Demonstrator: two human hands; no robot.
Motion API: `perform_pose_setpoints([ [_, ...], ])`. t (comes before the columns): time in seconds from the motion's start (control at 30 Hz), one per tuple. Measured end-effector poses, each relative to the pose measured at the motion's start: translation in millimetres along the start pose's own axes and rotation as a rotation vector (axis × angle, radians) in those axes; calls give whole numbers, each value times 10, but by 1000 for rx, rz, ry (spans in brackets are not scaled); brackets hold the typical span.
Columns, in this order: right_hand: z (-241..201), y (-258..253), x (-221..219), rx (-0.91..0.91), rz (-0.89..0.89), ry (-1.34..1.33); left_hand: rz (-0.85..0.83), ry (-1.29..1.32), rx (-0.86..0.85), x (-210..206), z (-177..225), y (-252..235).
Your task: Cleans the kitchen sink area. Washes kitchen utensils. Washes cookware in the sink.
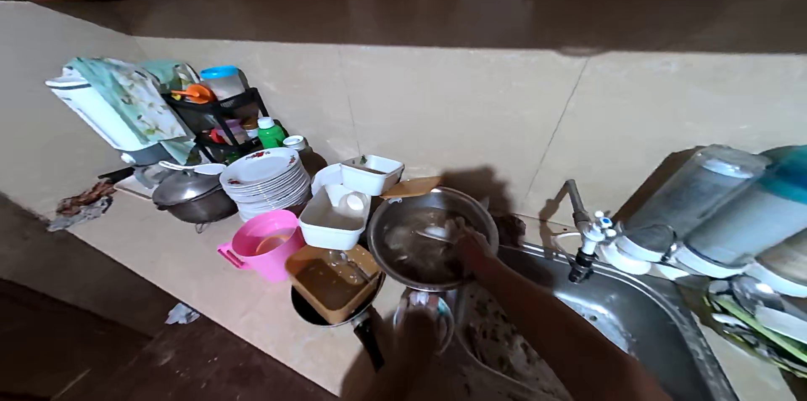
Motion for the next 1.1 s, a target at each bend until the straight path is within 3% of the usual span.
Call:
perform_pose_setpoints([
  [0.07, 169, 145, 210, -38, 55, -138, -121, 18, 26, -62, -12, -43],
  [0.13, 394, 347, 409, -47, 174, -288, -136, 66, 27, -87, -35, -44],
  [0.23, 907, 784, 508, 1, 422, -763, -173, 183, 112, -53, -8, 99],
  [0.33, 1514, 1225, 83, -275, 262, -1177, -169, 67, 181, -155, 141, 231],
  [0.4, 1809, 1431, -365, -381, 162, -1100, -149, -11, 163, -228, 242, 225],
  [0.47, 2063, 1529, -918, -377, 51, -884, -110, -53, 122, -274, 325, 225],
  [0.57, 2445, 1611, -1563, -500, -11, -1140, -4, -123, 45, -256, 331, 208],
  [0.63, 2542, 1659, -1672, -536, -56, -1388, 16, -56, 78, -209, 252, 201],
  [0.7, 2579, 1625, -1710, -559, -56, -1738, 204, 99, 78, -50, 280, 210],
  [0.77, 2552, 1631, -1672, -451, -133, -1869, 403, 192, -45, 148, 703, 144],
  [0.8, 2508, 1632, -1662, -391, -186, -1907, 416, 249, -105, 149, 998, 74],
  [0.9, 2316, 1594, -1655, -291, -319, -1963, 246, 415, -276, -289, 1918, -187],
  [0.97, 2251, 1616, -1595, -279, -328, -1974, -83, 349, -278, -769, 2250, -364],
  [1.0, 2285, 1600, -1596, -250, -297, -1974, -170, 270, -269, -898, 2267, -450],
  [1.1, 2300, 1627, -1632, -291, -316, -2029, -190, 55, -228, -800, 2026, -732],
])
Point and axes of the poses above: each hand's wrist, its own y-axis away from the middle knuckle, its own x-axis out of the back of the hand, z = x × y, the point moved 9 cm from there along -y, towards the middle knuckle, and after that the axes turned 15 degrees about -x, right-handed, at the moved point
